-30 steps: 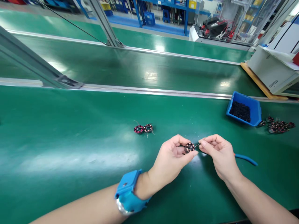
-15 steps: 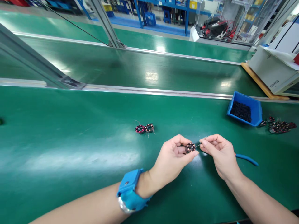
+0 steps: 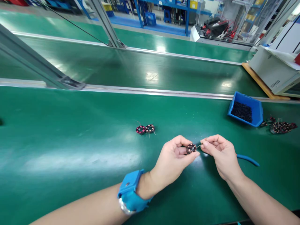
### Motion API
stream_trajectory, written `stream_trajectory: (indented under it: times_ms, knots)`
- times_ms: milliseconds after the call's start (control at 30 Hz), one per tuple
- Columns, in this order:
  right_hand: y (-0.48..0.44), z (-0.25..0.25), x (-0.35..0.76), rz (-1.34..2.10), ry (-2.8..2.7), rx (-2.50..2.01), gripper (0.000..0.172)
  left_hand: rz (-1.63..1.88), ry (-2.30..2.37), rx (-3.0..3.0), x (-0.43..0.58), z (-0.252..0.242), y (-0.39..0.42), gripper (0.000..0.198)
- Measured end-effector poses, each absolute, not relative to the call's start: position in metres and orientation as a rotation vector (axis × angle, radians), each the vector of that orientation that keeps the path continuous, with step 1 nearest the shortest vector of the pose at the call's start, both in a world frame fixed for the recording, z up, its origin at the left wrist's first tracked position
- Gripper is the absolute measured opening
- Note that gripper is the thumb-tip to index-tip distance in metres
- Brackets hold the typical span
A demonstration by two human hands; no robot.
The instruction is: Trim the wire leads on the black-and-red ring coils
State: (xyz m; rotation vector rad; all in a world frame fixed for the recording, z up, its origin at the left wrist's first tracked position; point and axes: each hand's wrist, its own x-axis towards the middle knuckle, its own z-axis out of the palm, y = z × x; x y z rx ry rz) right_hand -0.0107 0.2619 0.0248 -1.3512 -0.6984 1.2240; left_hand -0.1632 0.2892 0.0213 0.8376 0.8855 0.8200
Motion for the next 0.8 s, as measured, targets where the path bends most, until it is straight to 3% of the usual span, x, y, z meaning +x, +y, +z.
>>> stream_trajectory:
  times_ms: [500,700,800]
  knots:
    - [0.2608,0.0249,-0.0115,1.212,-0.745,-1.369,0.026,0.832,0.887,0.843,-0.163,0.0222,0.2887,0.029]
    - [0.2562,0.0236,-0.0131,1.184,-0.94,-1.391,0.019,0.811,0.872,0.846,-0.1641,0.022,0.288,0.03]
    - [0.2531,0.0261,-0.0073,1.135,-1.166,-1.411,0.024,0.808,0.865,0.844,-0.1644,0.0218,0.287,0.029]
